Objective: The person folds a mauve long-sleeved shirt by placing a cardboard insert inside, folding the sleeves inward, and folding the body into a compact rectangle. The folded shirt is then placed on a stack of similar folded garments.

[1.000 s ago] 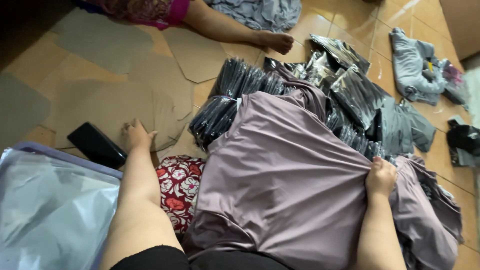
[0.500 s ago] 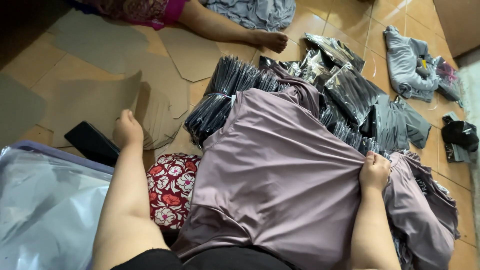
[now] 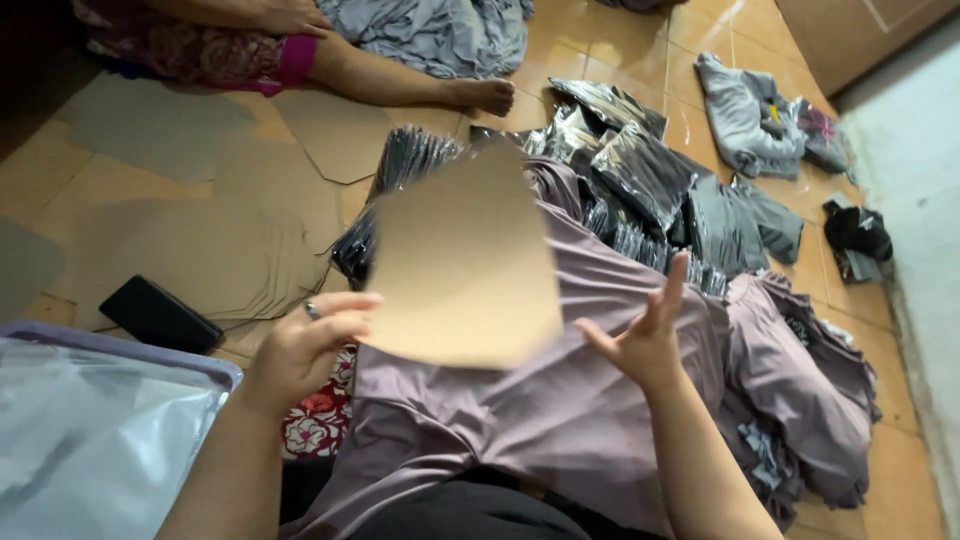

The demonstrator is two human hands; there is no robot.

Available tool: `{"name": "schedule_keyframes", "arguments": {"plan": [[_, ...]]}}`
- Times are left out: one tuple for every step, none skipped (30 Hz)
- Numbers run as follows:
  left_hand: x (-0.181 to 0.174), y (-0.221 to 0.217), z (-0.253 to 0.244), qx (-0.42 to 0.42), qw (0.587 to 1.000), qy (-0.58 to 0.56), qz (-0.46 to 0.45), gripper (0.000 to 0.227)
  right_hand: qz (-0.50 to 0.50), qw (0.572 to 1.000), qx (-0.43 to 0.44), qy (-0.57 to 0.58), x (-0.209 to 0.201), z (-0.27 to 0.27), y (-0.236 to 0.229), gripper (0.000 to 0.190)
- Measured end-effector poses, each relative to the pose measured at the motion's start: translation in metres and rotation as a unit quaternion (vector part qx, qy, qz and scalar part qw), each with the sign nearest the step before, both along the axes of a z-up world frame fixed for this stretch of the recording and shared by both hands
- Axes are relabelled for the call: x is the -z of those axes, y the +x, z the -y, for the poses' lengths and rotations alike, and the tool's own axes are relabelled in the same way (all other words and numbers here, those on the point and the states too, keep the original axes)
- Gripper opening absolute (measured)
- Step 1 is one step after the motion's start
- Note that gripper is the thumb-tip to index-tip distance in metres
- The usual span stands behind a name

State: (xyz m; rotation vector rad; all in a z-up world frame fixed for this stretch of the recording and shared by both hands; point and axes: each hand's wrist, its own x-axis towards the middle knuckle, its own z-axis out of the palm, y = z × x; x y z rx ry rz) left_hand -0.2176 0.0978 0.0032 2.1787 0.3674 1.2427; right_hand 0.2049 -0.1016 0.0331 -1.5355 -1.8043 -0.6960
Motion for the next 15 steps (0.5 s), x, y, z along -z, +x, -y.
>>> {"name": "schedule_keyframes", "arguments": {"plan": [[-0.009,0.004,0.005,0.069,0.997,-0.029,0.035,0.03,0.015,1.0,-0.016,0.005,0.0,0.005,-0.009,0.125],[-0.017,0.008,0.009,0.137,0.986,-0.058,0.068,0.028,0.03,0.999,-0.032,0.009,0.0,0.009,-0.018,0.127],[-0.017,0.013,0.011,0.14,0.986,-0.057,0.067,0.028,0.029,0.999,-0.03,0.01,0.004,0.021,-0.016,0.127],[-0.016,0.017,0.012,0.178,0.977,-0.075,0.087,0.027,0.017,0.999,-0.025,-0.036,0.007,0.032,-0.014,0.084],[-0.016,0.022,0.012,0.213,0.967,-0.091,0.109,0.027,0.006,0.996,-0.022,-0.081,0.01,0.04,-0.01,0.048],[-0.013,0.028,0.011,0.213,0.967,-0.089,0.11,0.027,0.008,0.997,-0.022,-0.079,0.001,0.049,-0.019,0.048],[-0.009,0.034,0.011,0.184,0.968,-0.112,0.13,0.026,-0.046,0.99,-0.06,-0.122,-0.009,0.056,-0.027,0.032],[-0.005,0.04,0.01,0.154,0.967,-0.134,0.151,0.026,-0.099,0.976,-0.097,-0.165,-0.019,0.064,-0.034,0.026],[-0.007,0.038,0.013,0.154,0.967,-0.133,0.154,0.026,-0.096,0.977,-0.098,-0.165,-0.024,0.071,-0.037,0.026],[-0.009,0.036,0.015,0.03,0.977,-0.2,0.065,0.022,-0.147,0.981,-0.024,-0.124,-0.027,0.078,-0.039,0.019],[-0.009,0.034,0.018,-0.092,0.96,-0.264,-0.026,0.045,-0.196,0.976,0.052,-0.082,-0.032,0.086,-0.04,0.02],[-0.007,0.029,0.014,-0.092,0.96,-0.265,-0.022,0.045,-0.192,0.977,0.052,-0.083,-0.046,0.084,-0.051,0.02],[-0.005,0.024,0.011,-0.125,0.915,-0.344,-0.17,0.04,-0.187,0.978,0.047,-0.073,-0.059,0.082,-0.062,0.031],[-0.003,0.019,0.008,-0.154,0.842,-0.413,-0.313,0.039,-0.182,0.98,0.043,-0.064,-0.072,0.081,-0.073,0.045],[-0.004,0.015,0.014,-0.154,0.842,-0.411,-0.313,0.039,-0.182,0.98,0.043,-0.062,-0.057,0.079,-0.071,0.045]]}}
